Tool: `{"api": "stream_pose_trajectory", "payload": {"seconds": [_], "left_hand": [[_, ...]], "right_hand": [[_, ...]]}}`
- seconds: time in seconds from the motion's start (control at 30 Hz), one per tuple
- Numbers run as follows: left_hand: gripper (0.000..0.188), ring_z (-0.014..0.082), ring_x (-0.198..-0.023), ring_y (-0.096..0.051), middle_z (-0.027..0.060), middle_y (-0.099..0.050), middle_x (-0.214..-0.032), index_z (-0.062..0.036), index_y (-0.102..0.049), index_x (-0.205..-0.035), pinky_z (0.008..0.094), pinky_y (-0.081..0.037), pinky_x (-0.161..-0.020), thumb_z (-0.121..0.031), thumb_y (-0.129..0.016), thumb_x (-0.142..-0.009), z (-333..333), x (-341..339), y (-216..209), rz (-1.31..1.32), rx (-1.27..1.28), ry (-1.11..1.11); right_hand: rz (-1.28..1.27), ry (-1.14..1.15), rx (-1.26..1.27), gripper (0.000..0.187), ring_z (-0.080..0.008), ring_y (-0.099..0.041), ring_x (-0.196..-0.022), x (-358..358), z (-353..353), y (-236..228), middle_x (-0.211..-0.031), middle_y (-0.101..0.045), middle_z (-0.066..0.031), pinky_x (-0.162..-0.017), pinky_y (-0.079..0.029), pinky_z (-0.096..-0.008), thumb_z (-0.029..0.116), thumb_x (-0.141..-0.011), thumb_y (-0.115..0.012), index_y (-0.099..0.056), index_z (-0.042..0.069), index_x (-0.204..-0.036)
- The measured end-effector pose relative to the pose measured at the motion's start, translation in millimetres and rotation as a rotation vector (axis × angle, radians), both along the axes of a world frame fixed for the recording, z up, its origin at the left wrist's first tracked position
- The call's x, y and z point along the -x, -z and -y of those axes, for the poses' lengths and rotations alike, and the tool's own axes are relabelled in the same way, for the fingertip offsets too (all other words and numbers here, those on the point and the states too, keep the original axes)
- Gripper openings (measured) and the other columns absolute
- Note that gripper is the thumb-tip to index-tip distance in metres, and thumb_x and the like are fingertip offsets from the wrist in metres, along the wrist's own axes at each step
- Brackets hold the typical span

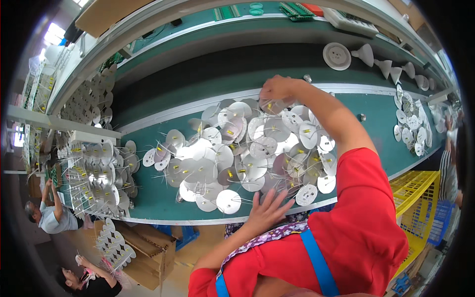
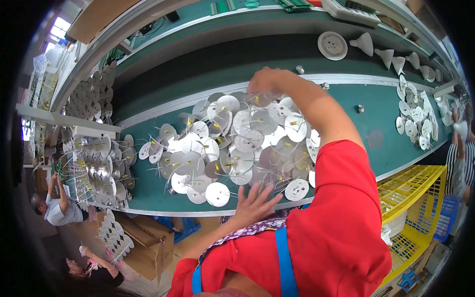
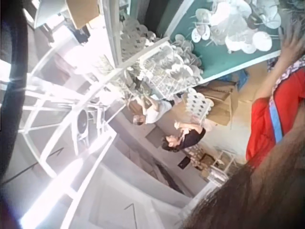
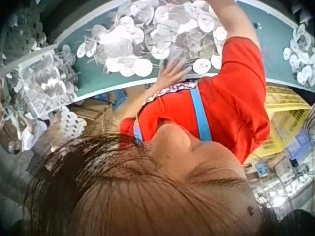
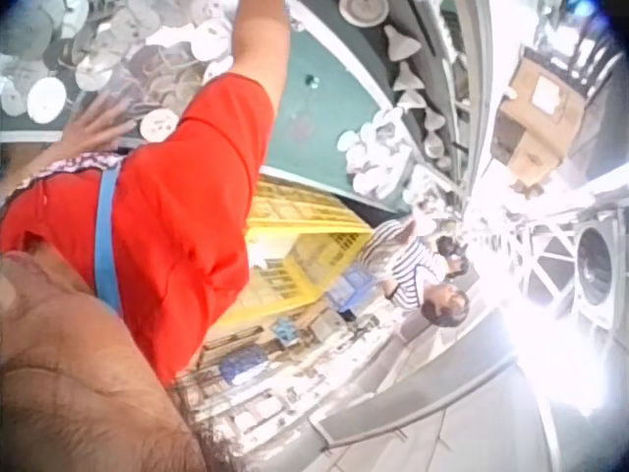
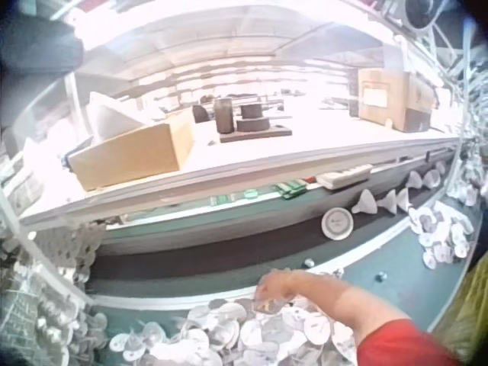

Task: The person assembles LED light components by hand, combining circuit boards and plastic housings on a production line.

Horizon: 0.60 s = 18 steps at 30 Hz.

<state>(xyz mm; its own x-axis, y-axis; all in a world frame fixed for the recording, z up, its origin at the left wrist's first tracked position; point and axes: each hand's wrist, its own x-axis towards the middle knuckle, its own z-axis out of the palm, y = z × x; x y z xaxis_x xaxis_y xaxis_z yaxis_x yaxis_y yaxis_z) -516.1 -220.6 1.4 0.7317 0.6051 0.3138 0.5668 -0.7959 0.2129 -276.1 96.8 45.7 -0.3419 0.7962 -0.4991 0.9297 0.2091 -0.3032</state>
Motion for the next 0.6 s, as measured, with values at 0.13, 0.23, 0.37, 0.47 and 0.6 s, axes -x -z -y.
{"api": "stream_pose_trajectory", "payload": {"seconds": [0.13,0.23,0.37,0.47,0.6], "left_hand": [[0.062,0.0277,-0.132,-0.027,0.0007,-0.040,-0.136,-0.0334,-0.049,-0.127,0.0601,-0.013,-0.103,-0.049,-0.066,-0.069,-18,-22,20,-0.094,-0.020,0.074],[0.057,0.0304,-0.131,-0.028,0.0040,-0.041,-0.134,-0.0339,-0.053,-0.122,0.0614,-0.011,-0.103,-0.050,-0.065,-0.069,-32,-22,33,-0.035,-0.094,0.074],[0.050,0.0327,-0.131,-0.028,0.0036,-0.043,-0.132,-0.0304,-0.058,-0.113,0.0610,-0.010,-0.103,-0.048,-0.068,-0.067,-30,-26,23,0.003,-0.196,0.097],[0.043,0.0267,-0.128,-0.034,-0.0007,-0.045,-0.134,-0.0272,-0.056,-0.114,0.0600,-0.013,-0.103,-0.042,-0.063,-0.074,-8,-37,9,0.178,-0.057,0.333],[0.059,0.0266,-0.130,-0.032,0.0003,-0.042,-0.136,-0.0286,-0.052,-0.122,0.0614,-0.015,-0.102,-0.048,-0.067,-0.068,-8,-72,14,-0.093,-0.104,0.355]], "right_hand": [[-0.020,-0.023,-0.041,0.035,-0.0273,-0.054,-0.109,-50,19,10,-0.113,-0.062,-0.0036,-0.089,-0.044,-0.0462,0.046,-0.080,-0.054,-0.066,0.025,-0.106],[-0.090,-0.102,-0.098,0.034,-0.0246,-0.060,-0.099,-80,35,22,-0.104,-0.066,-0.0050,-0.084,-0.048,-0.0396,0.042,-0.081,-0.054,-0.066,0.021,-0.105],[-0.135,0.029,-0.114,0.038,-0.0264,-0.062,-0.093,-118,57,17,-0.100,-0.066,-0.0075,-0.082,-0.049,-0.0360,0.041,-0.081,-0.053,-0.064,0.016,-0.107],[-0.093,0.024,-0.152,0.042,-0.0260,-0.064,-0.088,-142,75,18,-0.099,-0.066,-0.0090,-0.080,-0.049,-0.0347,0.042,-0.083,-0.053,-0.060,0.015,-0.114],[-0.190,0.186,-0.214,0.043,-0.0266,-0.063,-0.081,-159,95,22,-0.092,-0.066,-0.0107,-0.076,-0.048,-0.0355,0.039,-0.086,-0.052,-0.053,0.016,-0.122]]}}
